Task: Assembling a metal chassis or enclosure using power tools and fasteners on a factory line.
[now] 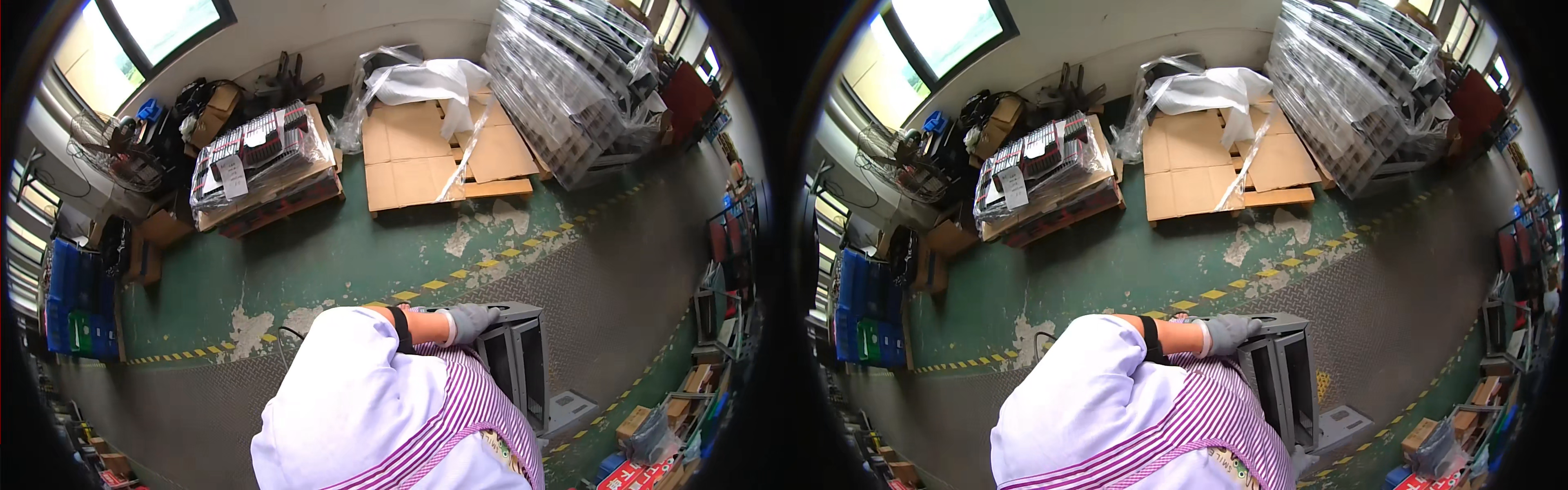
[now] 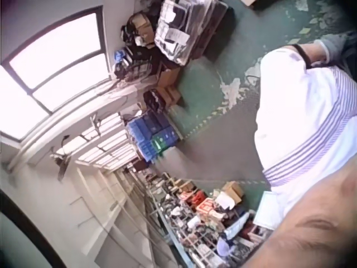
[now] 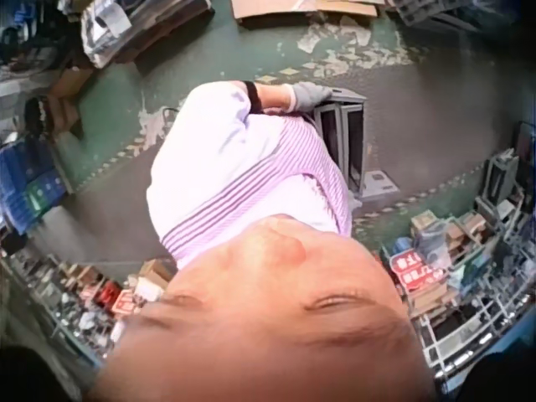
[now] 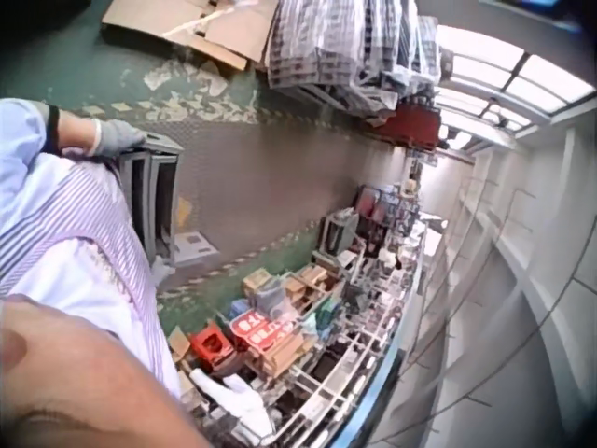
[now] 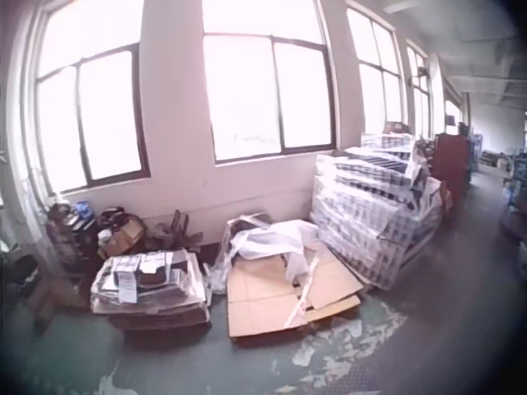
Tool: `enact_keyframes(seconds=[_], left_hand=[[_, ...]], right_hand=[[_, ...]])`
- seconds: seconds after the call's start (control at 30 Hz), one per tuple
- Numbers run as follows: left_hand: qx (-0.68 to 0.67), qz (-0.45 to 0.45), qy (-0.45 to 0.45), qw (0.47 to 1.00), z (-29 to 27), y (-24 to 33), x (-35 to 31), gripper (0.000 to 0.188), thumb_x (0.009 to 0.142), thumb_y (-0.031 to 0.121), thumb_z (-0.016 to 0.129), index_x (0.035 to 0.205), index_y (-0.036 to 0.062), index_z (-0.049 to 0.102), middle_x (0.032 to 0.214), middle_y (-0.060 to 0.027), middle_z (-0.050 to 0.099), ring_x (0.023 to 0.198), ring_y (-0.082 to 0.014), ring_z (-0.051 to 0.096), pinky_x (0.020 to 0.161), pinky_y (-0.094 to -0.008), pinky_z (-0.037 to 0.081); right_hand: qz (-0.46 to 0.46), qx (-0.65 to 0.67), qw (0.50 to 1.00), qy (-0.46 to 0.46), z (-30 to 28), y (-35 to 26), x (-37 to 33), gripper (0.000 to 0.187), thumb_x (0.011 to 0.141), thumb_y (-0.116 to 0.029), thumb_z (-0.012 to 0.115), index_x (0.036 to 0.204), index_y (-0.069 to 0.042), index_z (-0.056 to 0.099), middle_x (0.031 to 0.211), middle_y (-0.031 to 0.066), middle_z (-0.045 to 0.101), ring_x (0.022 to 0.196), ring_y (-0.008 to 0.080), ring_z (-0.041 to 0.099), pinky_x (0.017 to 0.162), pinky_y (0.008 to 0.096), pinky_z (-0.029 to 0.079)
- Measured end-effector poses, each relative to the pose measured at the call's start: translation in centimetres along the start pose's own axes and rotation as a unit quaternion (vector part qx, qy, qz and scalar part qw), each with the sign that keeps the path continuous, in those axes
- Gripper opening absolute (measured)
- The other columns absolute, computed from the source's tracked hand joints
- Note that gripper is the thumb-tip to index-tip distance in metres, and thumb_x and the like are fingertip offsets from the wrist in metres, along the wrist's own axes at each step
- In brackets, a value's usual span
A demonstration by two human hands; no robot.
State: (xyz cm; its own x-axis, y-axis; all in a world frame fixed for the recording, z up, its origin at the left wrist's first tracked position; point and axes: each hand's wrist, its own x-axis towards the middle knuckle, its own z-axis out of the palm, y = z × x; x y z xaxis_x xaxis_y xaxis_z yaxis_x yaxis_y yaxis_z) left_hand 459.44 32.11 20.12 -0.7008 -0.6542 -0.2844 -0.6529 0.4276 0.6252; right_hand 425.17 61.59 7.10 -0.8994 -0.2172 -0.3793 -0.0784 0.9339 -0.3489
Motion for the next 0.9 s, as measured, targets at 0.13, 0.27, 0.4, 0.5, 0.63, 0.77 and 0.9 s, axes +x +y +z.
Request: enact_keyframes(seconds=[0.13,0.27,0.4,0.5,0.63,0.77,0.9], left_hand=[[0.017,0.012,-0.02,1.0,0.1,1.1,4.3,0.036,0.073,0.006,0.052,0.107,-0.0004,0.041,0.091,-0.0201,0.057,0.091,-0.0358,0.056,0.078,-0.0395,0.045],[-0.019,-0.025,-0.06,0.998,-0.1,2.2,9.7,0.033,0.073,0.009,0.053,0.104,0.0024,0.044,0.097,-0.0206,0.054,0.094,-0.0356,0.054,0.078,-0.0411,0.044],[-0.045,0.01,-0.067,0.997,-1.8,3.4,17.4,0.033,0.073,0.009,0.053,0.105,0.0015,0.044,0.096,-0.0212,0.055,0.093,-0.0363,0.054,0.079,-0.0407,0.044],[-0.041,0.051,-0.095,0.993,-3.6,4.9,24.7,0.036,0.075,0.009,0.052,0.109,0.0014,0.043,0.098,-0.0206,0.056,0.095,-0.0348,0.055,0.081,-0.0393,0.044],[-0.019,0.097,-0.095,0.99,-4.5,6.6,33.3,0.038,0.075,0.009,0.053,0.111,0.0027,0.043,0.101,-0.0188,0.055,0.098,-0.0328,0.054,0.082,-0.0381,0.044],[-0.031,0.129,-0.104,0.986,-4.9,8.3,40.6,0.043,0.071,0.011,0.058,0.11,0.0026,0.043,0.102,-0.019,0.054,0.099,-0.0336,0.052,0.083,-0.0381,0.043],[-0.034,0.143,-0.068,0.987,-5.0,9.6,46.7,0.042,0.068,0.01,0.06,0.106,0.002,0.044,0.094,-0.0184,0.056,0.094,-0.0344,0.054,0.081,-0.0386,0.044]], right_hand=[[-0.011,-0.012,1.0,0.001,-0.9,-4.0,5.0,0.069,0.066,-0.016,0.062,0.119,0.009,0.025,0.106,0.0283,0.046,0.091,0.0369,0.052,0.081,0.0422,0.04],[-0.026,-0.022,0.999,0.008,-1.8,-9.0,9.9,0.069,0.066,-0.016,0.062,0.118,0.009,0.025,0.107,0.0283,0.046,0.092,0.0369,0.051,0.081,0.042,0.039],[-0.026,-0.03,0.999,0.024,-3.3,-13.6,15.2,0.069,0.066,-0.016,0.062,0.118,0.009,0.025,0.108,0.0284,0.045,0.093,0.0369,0.051,0.082,0.0419,0.039],[-0.012,-0.037,0.998,0.044,-5.3,-16.3,18.9,0.069,0.066,-0.016,0.061,0.118,0.009,0.025,0.108,0.0285,0.045,0.093,0.0368,0.051,0.082,0.0418,0.039],[0.003,-0.04,0.997,0.064,-7.9,-19.6,23.6,0.068,0.066,-0.016,0.061,0.118,0.009,0.025,0.109,0.0286,0.045,0.094,0.0368,0.051,0.083,0.0416,0.039],[0.024,-0.038,0.996,0.071,-9.6,-22.7,28.3,0.068,0.066,-0.016,0.061,0.118,0.009,0.026,0.109,0.0287,0.045,0.095,0.0368,0.05,0.083,0.0415,0.038],[0.023,-0.042,0.996,0.072,-10.6,-26.1,34.5,0.068,0.066,-0.016,0.061,0.118,0.009,0.026,0.11,0.0288,0.044,0.095,0.0368,0.05,0.084,0.0414,0.038]])
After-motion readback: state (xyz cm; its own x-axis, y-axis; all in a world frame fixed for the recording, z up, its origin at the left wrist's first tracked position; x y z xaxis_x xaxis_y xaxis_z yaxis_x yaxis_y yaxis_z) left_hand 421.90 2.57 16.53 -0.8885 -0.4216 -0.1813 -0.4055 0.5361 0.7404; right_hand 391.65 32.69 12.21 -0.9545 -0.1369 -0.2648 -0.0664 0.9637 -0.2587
